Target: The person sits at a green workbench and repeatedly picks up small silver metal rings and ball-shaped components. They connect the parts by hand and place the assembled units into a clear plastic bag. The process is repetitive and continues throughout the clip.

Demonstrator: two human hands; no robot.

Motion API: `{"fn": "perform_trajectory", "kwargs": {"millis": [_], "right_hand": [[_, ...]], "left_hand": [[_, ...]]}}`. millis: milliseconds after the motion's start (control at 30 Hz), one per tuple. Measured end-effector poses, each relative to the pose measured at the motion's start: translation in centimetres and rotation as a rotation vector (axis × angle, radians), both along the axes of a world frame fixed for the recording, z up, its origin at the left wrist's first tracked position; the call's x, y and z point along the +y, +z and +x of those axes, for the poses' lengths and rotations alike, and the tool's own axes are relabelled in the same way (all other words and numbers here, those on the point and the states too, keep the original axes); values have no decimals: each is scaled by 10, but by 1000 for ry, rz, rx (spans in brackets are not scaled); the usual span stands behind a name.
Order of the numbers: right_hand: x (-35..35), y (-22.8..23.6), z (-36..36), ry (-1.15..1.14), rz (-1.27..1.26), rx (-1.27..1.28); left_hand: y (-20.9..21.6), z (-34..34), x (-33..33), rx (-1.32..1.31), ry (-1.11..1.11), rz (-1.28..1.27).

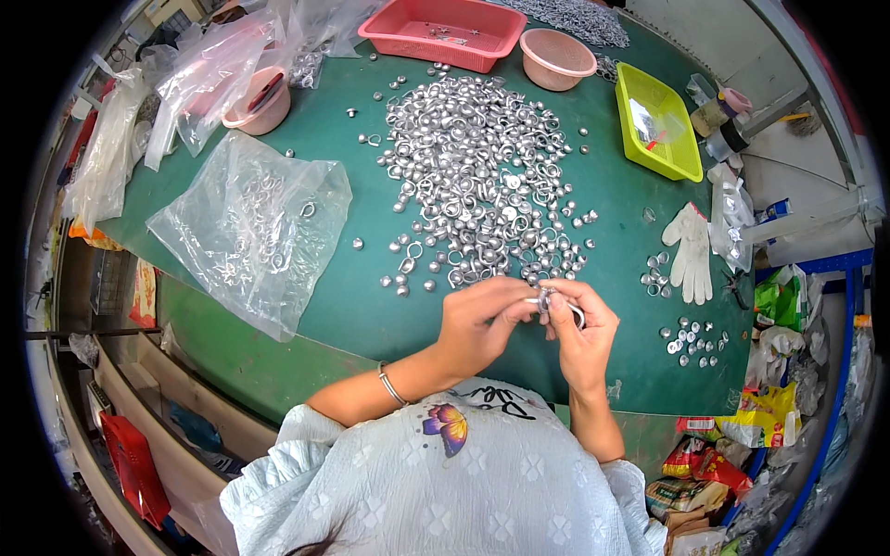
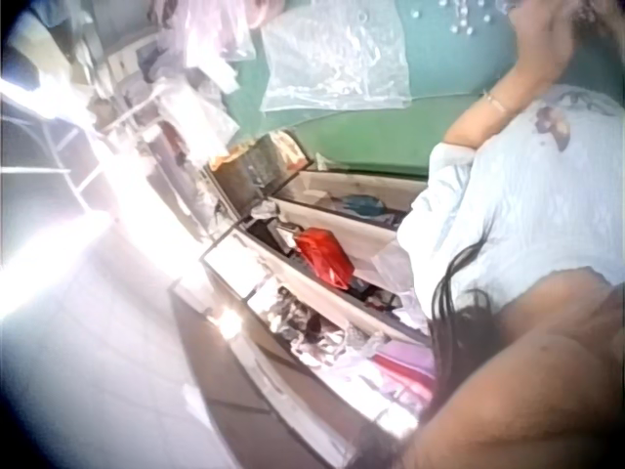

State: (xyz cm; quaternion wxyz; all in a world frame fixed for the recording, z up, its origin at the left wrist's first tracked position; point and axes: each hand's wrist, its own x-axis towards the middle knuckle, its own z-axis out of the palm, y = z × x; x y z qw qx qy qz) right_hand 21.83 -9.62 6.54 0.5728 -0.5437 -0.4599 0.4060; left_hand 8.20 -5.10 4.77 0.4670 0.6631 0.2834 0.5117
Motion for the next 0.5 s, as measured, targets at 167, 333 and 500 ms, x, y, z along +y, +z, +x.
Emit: {"fn": "perform_trajectory", "kwargs": {"millis": [167,333,500], "right_hand": [[6,0,-3,-87,27,-159],[7,-10,-3,-107,119,-254],[5,-1,-3,50,-72,102]], "left_hand": [[-9,11,-2,-221,-41,-455],[-13,10,-3,-212,-40,-481],[-17,8,-6,-63,170,116]]}}
